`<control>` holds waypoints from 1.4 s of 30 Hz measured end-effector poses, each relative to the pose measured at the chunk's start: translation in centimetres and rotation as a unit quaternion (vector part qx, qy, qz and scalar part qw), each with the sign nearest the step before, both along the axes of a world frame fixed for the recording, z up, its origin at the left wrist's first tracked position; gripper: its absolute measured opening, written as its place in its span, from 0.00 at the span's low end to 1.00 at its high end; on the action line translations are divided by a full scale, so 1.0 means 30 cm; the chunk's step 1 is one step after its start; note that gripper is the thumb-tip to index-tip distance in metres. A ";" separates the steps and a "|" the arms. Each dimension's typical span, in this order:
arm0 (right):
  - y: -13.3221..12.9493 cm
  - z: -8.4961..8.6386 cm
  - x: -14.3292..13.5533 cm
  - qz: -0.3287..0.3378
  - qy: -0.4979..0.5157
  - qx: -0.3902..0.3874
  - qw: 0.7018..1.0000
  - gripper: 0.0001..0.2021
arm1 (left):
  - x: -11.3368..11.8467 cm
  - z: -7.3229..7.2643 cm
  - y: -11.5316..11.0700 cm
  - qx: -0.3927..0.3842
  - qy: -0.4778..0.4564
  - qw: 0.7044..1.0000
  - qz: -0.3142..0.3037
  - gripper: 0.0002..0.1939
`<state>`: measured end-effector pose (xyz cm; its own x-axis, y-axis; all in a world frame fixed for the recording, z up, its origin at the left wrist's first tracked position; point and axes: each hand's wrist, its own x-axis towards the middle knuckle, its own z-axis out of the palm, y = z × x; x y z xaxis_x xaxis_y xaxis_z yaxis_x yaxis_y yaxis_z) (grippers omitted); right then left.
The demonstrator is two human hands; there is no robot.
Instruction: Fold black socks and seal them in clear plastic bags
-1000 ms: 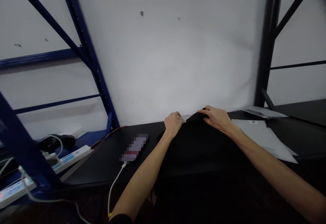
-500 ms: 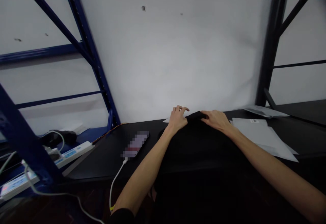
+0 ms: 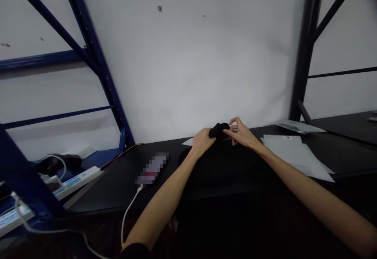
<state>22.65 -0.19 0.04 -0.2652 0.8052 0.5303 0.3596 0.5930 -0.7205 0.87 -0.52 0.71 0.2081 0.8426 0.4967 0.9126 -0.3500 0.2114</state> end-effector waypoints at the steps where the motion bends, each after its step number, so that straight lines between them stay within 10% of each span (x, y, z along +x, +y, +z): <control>1: 0.004 0.000 -0.004 0.030 0.047 -0.039 0.998 0.24 | -0.001 0.001 0.000 -0.007 -0.019 0.999 0.024 0.12; 10: -0.004 0.011 -0.009 0.239 0.203 -0.360 0.878 0.35 | 0.019 0.003 -0.020 0.054 0.017 0.998 -0.038 0.20; 22: 0.038 -0.007 -0.017 0.179 0.405 -0.441 0.781 0.05 | 0.043 0.031 -0.048 0.079 0.089 0.977 -0.178 0.37; 32: 0.045 0.016 0.015 0.112 0.477 -0.426 0.761 0.08 | -0.013 -0.007 0.005 -0.053 0.073 0.992 0.091 0.23; 42: 0.039 0.013 0.011 0.130 0.418 -0.449 0.779 0.07 | -0.046 -0.010 0.020 -0.137 0.046 0.984 0.099 0.13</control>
<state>22.98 0.99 0.44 -0.3464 0.9275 -0.1407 -0.5059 -0.3110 -0.8046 -0.51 0.09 0.42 0.0590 0.9710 0.2318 0.9770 -0.1039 0.1864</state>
